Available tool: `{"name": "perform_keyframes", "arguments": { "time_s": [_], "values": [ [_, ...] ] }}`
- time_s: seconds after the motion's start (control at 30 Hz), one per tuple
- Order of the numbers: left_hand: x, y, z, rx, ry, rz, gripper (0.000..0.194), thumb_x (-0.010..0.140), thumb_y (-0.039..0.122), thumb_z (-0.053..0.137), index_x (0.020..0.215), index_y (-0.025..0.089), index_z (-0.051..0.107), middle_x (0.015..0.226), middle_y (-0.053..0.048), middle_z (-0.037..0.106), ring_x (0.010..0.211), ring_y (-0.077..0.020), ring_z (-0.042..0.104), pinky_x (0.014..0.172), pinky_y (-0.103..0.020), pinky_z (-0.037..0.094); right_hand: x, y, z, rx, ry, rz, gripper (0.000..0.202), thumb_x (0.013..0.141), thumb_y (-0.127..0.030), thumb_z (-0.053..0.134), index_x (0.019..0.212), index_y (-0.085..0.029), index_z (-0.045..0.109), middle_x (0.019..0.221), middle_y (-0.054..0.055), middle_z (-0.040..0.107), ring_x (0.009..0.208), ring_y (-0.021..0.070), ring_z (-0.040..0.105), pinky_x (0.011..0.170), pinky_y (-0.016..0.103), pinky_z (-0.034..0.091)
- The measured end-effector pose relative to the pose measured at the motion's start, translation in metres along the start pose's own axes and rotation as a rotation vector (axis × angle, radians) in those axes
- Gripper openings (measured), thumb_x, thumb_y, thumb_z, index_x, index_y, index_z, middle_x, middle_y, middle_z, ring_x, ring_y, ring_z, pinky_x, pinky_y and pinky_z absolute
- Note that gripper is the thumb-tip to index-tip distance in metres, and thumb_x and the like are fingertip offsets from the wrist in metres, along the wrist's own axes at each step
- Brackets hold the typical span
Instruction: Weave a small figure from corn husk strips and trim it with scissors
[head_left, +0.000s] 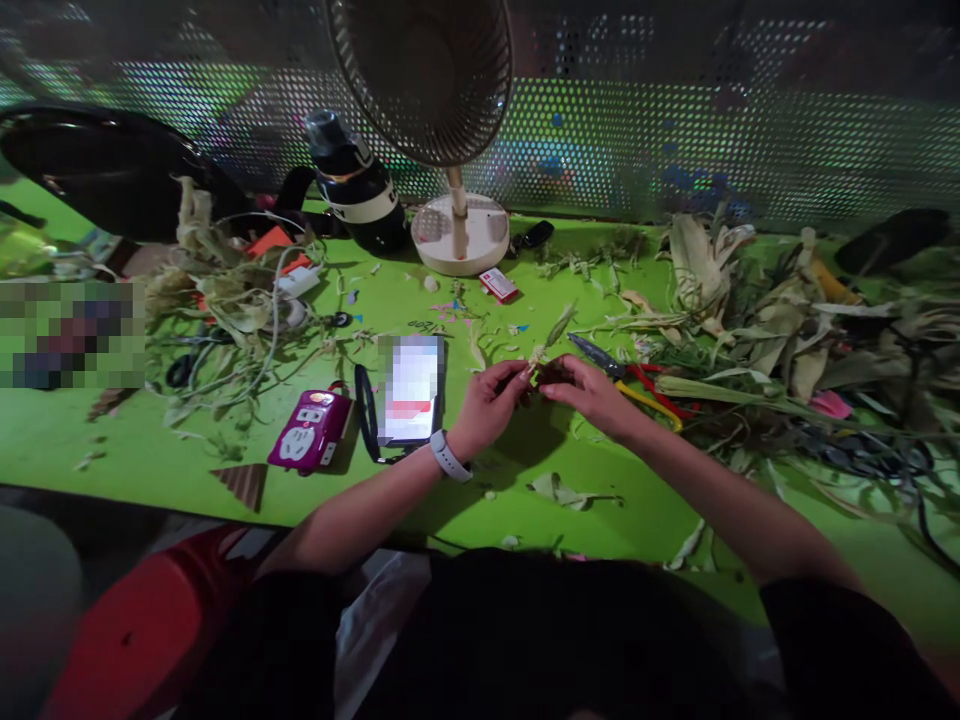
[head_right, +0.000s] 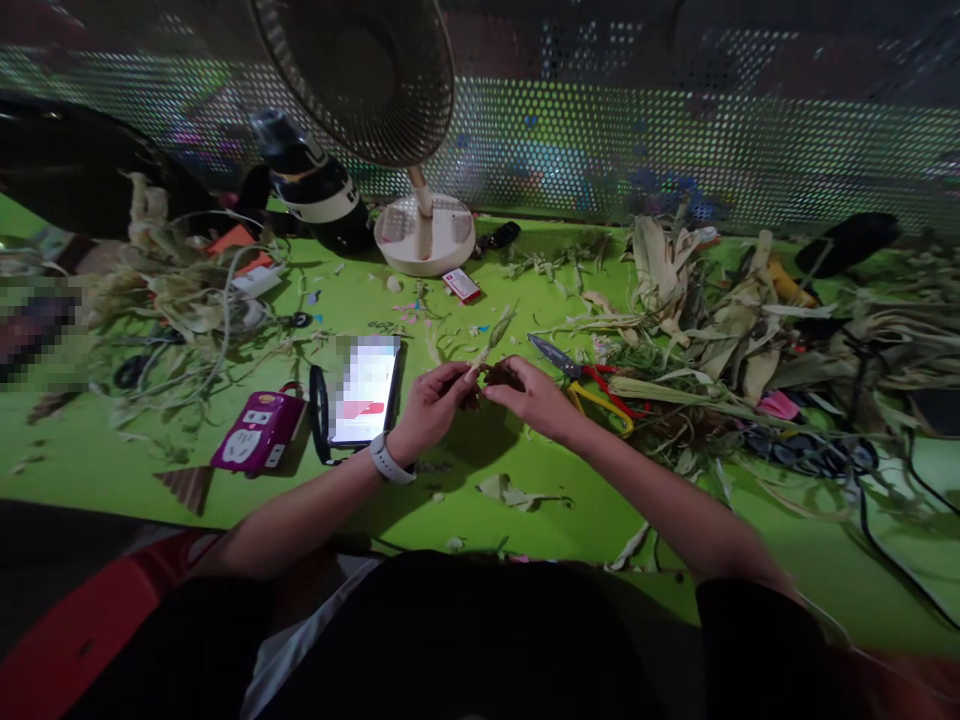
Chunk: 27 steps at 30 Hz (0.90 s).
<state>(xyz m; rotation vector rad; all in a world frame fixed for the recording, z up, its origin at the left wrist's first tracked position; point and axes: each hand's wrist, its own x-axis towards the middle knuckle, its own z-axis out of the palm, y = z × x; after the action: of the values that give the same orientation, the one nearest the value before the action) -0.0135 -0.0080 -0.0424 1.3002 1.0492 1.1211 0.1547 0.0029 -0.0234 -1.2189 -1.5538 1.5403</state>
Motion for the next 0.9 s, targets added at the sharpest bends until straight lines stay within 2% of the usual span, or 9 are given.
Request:
{"name": "perform_keyframes", "arguments": {
  "time_s": [0.13, 0.23, 0.43, 0.53, 0.6, 0.67, 0.73, 0.8, 0.9],
  "values": [
    [-0.002, -0.003, 0.004, -0.159, 0.022, -0.132, 0.026, 0.080, 0.040, 0.067, 0.088, 0.015, 0.068, 0.066, 0.002, 0.064, 0.058, -0.0085, 0.057, 0.059, -0.023, 0.050, 0.003, 0.004, 0.005, 0.119, 0.011, 0.101, 0.030, 0.079, -0.048, 0.061, 0.082, -0.019, 0.052, 0.062, -0.005, 0.054, 0.055, 0.0112, 0.051, 0.056, 0.027, 0.044],
    [-0.002, -0.005, 0.005, -0.342, 0.070, -0.260, 0.025, 0.075, 0.039, 0.072, 0.087, 0.017, 0.069, 0.072, 0.002, 0.068, 0.062, -0.0078, 0.061, 0.062, -0.021, 0.051, 0.003, 0.007, 0.007, 0.068, 0.017, 0.066, 0.036, 0.081, -0.056, 0.056, 0.082, -0.020, 0.052, 0.057, -0.007, 0.047, 0.045, 0.0085, 0.039, 0.046, 0.024, 0.034],
    [0.000, 0.000, 0.004, -0.652, 0.130, -0.442, 0.024, 0.061, 0.026, 0.084, 0.079, 0.017, 0.071, 0.070, 0.003, 0.068, 0.061, -0.0046, 0.060, 0.056, -0.014, 0.047, -0.002, 0.005, 0.003, -0.419, 0.300, -0.466, 0.021, 0.089, -0.036, 0.055, 0.077, -0.019, 0.061, 0.077, 0.003, 0.058, 0.076, 0.0156, 0.054, 0.070, 0.030, 0.044],
    [-0.001, 0.003, 0.004, -0.736, 0.092, -0.479, 0.023, 0.060, 0.022, 0.085, 0.075, 0.015, 0.070, 0.064, 0.003, 0.065, 0.055, -0.0029, 0.056, 0.054, -0.013, 0.046, -0.006, 0.004, 0.001, -0.373, 0.332, -0.556, 0.017, 0.086, -0.033, 0.060, 0.074, -0.021, 0.060, 0.092, 0.007, 0.061, 0.085, 0.0176, 0.057, 0.072, 0.032, 0.047],
    [-0.002, 0.003, 0.005, -0.759, 0.068, -0.483, 0.021, 0.060, 0.021, 0.085, 0.074, 0.014, 0.070, 0.063, 0.003, 0.064, 0.053, -0.0028, 0.055, 0.055, -0.014, 0.046, -0.008, 0.004, 0.000, -0.185, 0.229, -0.486, 0.019, 0.086, -0.035, 0.060, 0.074, -0.021, 0.057, 0.092, 0.006, 0.063, 0.078, 0.0160, 0.060, 0.065, 0.030, 0.047],
    [-0.002, 0.002, 0.006, -0.754, 0.061, -0.477, 0.022, 0.059, 0.022, 0.085, 0.074, 0.014, 0.071, 0.063, 0.003, 0.064, 0.053, -0.0027, 0.054, 0.055, -0.014, 0.045, -0.008, 0.004, 0.000, 0.055, 0.120, -0.357, 0.022, 0.087, -0.039, 0.058, 0.074, -0.022, 0.051, 0.073, 0.000, 0.061, 0.061, 0.0128, 0.058, 0.056, 0.027, 0.046],
    [-0.003, 0.000, 0.007, -0.727, 0.088, -0.460, 0.026, 0.057, 0.025, 0.087, 0.076, 0.015, 0.072, 0.064, 0.003, 0.065, 0.055, -0.0031, 0.055, 0.056, -0.014, 0.045, -0.006, 0.005, 0.002, 0.220, 0.118, -0.220, 0.025, 0.086, -0.043, 0.057, 0.076, -0.023, 0.045, 0.053, -0.008, 0.050, 0.046, 0.0107, 0.051, 0.046, 0.024, 0.040],
    [-0.003, -0.001, 0.008, -0.684, 0.130, -0.424, 0.029, 0.055, 0.029, 0.087, 0.078, 0.017, 0.074, 0.068, 0.003, 0.067, 0.061, -0.0045, 0.058, 0.060, -0.015, 0.045, -0.003, 0.004, 0.004, 0.223, 0.165, -0.106, 0.028, 0.082, -0.045, 0.062, 0.079, -0.024, 0.044, 0.046, -0.011, 0.043, 0.039, 0.0091, 0.045, 0.041, 0.021, 0.035],
    [-0.003, -0.002, 0.009, -0.625, 0.174, -0.377, 0.028, 0.057, 0.032, 0.086, 0.080, 0.020, 0.075, 0.079, 0.001, 0.071, 0.071, -0.0076, 0.061, 0.069, -0.019, 0.046, 0.001, 0.002, 0.006, 0.102, 0.168, -0.014, 0.030, 0.077, -0.043, 0.067, 0.083, -0.022, 0.048, 0.048, -0.011, 0.045, 0.037, 0.0066, 0.041, 0.040, 0.021, 0.034]
  ]
}}
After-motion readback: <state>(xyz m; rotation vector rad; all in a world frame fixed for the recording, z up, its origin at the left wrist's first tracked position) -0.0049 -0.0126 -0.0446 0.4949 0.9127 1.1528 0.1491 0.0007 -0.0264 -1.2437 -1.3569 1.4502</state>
